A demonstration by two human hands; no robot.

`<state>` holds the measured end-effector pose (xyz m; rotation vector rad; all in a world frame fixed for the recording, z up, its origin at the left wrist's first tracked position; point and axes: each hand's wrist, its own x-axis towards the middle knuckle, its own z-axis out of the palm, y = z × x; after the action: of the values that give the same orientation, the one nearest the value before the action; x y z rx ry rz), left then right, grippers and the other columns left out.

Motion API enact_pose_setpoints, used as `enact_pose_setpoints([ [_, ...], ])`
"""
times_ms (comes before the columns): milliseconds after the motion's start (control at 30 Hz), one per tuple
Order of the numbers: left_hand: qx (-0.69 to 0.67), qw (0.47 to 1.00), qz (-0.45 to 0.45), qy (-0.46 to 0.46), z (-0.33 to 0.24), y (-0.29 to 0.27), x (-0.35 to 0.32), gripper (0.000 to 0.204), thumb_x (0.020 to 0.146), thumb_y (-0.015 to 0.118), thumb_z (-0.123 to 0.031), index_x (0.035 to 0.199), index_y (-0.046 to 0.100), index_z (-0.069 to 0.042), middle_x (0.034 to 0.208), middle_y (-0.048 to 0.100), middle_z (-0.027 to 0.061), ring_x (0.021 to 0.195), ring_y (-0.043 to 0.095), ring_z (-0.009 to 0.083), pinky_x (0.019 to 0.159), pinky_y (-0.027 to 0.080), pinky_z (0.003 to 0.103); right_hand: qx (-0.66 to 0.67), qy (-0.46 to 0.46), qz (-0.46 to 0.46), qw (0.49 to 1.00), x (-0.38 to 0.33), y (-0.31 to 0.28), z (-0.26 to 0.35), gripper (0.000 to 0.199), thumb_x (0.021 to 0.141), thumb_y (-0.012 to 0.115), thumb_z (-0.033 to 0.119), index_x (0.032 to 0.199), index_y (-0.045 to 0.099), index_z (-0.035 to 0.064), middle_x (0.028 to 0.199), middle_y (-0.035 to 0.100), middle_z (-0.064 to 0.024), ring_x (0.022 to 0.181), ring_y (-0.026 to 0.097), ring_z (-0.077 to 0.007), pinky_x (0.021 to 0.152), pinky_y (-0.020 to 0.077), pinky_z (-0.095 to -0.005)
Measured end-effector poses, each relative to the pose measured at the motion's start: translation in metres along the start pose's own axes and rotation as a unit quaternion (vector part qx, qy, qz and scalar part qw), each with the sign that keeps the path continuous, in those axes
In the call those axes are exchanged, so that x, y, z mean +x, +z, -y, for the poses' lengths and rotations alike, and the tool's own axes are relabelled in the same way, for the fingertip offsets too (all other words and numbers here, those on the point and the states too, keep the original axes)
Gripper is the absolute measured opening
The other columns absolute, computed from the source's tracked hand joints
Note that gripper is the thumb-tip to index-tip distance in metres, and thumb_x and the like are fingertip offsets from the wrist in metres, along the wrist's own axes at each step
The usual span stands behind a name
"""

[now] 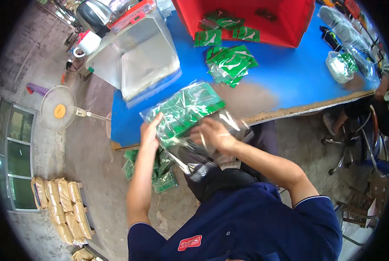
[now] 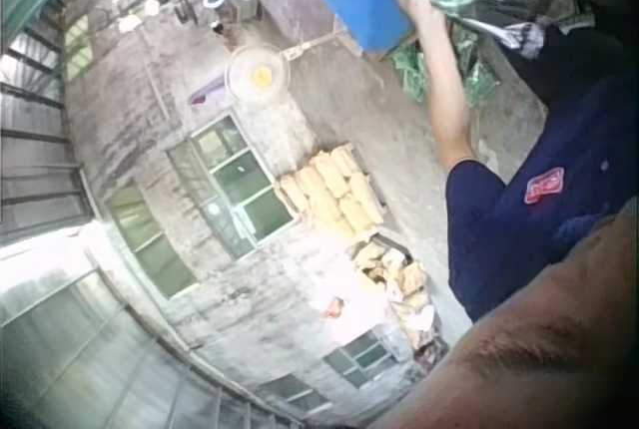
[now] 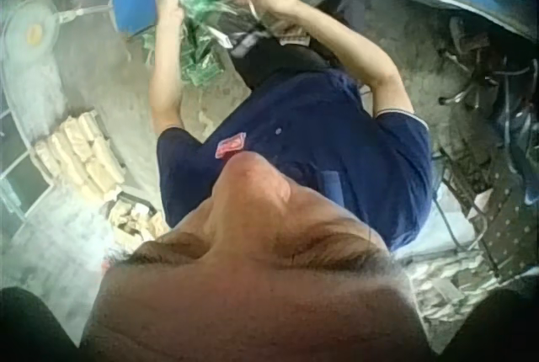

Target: The person sorts and arranges packaged green plastic packets into uniform stacks on an assembly table by hand.

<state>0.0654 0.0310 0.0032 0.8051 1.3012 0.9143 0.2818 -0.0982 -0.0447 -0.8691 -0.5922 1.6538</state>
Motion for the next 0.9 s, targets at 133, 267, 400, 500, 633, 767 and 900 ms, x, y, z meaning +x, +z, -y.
enact_pose_setpoints([
  [133,0.428,0.749,-0.221,0.455,-0.018,-0.011,0.012,0.062,0.083,0.077,-0.012,0.138,0.051,0.002,0.130,0.059,0.0233,0.127,0.052,0.0405,0.108,0.041,0.044,-0.128,0.181,0.281,0.934,-0.071,0.009,-0.015,0.031,0.104,0.048,0.013,0.129,0.055,-0.0037,0.102,0.070,-0.0090,0.085,0.069,-0.0154,0.069,0.0568,-0.0283],
  [267,0.613,0.617,0.005,0.493,-0.017,0.021,0.000,0.062,0.093,0.067,-0.037,0.146,0.048,-0.010,0.156,0.039,0.0160,0.145,0.031,0.0408,0.118,0.021,0.058,-0.294,-0.055,0.313,0.902,-0.067,0.017,0.068,0.021,0.100,0.053,0.010,0.114,0.065,-0.0016,0.094,0.071,-0.0087,0.083,0.069,-0.0127,0.069,0.0560,-0.0289],
  [400,0.710,0.595,0.010,0.377,0.043,0.029,-0.007,0.076,0.094,0.056,-0.057,0.157,0.033,-0.021,0.167,0.017,0.0116,0.152,0.010,0.0415,0.118,0.003,0.067,-0.526,-0.323,-0.082,0.782,0.048,-0.029,0.136,0.032,0.095,0.064,0.026,0.112,0.067,-0.0008,0.104,0.071,-0.0174,0.095,0.070,-0.0319,0.084,0.0548,-0.0408],
  [500,0.706,0.601,0.038,0.373,0.046,0.032,-0.018,0.077,0.093,0.057,-0.058,0.157,0.033,-0.022,0.167,0.017,0.0108,0.153,0.008,0.0404,0.117,0.003,0.068,-0.712,-0.348,-0.182,0.582,0.115,-0.118,0.163,0.088,0.079,0.068,0.067,0.145,0.047,0.0118,0.145,0.044,-0.0289,0.134,0.040,-0.0495,0.111,0.0329,-0.0583],
  [633,0.709,0.615,0.037,0.343,0.035,-0.014,0.003,0.080,0.091,0.056,-0.063,0.158,0.030,-0.026,0.167,0.016,0.0095,0.153,0.009,0.0405,0.117,0.004,0.068,-0.796,-0.235,-0.238,0.505,0.123,-0.181,0.139,0.101,0.076,0.051,0.085,0.151,0.042,0.0181,0.154,0.033,-0.0288,0.141,0.026,-0.0543,0.114,0.0188,-0.0671],
  [767,0.741,0.582,0.020,0.335,0.001,-0.113,0.035,0.083,0.092,0.048,-0.069,0.159,0.025,-0.026,0.168,0.014,0.0071,0.154,0.007,0.0365,0.119,0.004,0.065,-0.805,-0.207,-0.205,0.517,0.083,-0.141,0.117,0.100,0.080,0.049,0.083,0.153,0.037,0.0161,0.155,0.029,-0.0300,0.143,0.022,-0.0557,0.115,0.0170,-0.0679],
  [900,0.774,0.561,0.039,0.292,-0.043,-0.106,0.024,0.078,0.092,0.063,-0.050,0.157,0.031,-0.021,0.166,0.019,0.0114,0.153,0.011,0.0368,0.120,0.008,0.061,-0.796,-0.260,-0.213,0.503,0.037,-0.127,0.116,0.103,0.083,0.047,0.083,0.153,0.035,0.0084,0.156,0.028,-0.0301,0.145,0.022,-0.0514,0.116,0.0161,-0.0663],
])
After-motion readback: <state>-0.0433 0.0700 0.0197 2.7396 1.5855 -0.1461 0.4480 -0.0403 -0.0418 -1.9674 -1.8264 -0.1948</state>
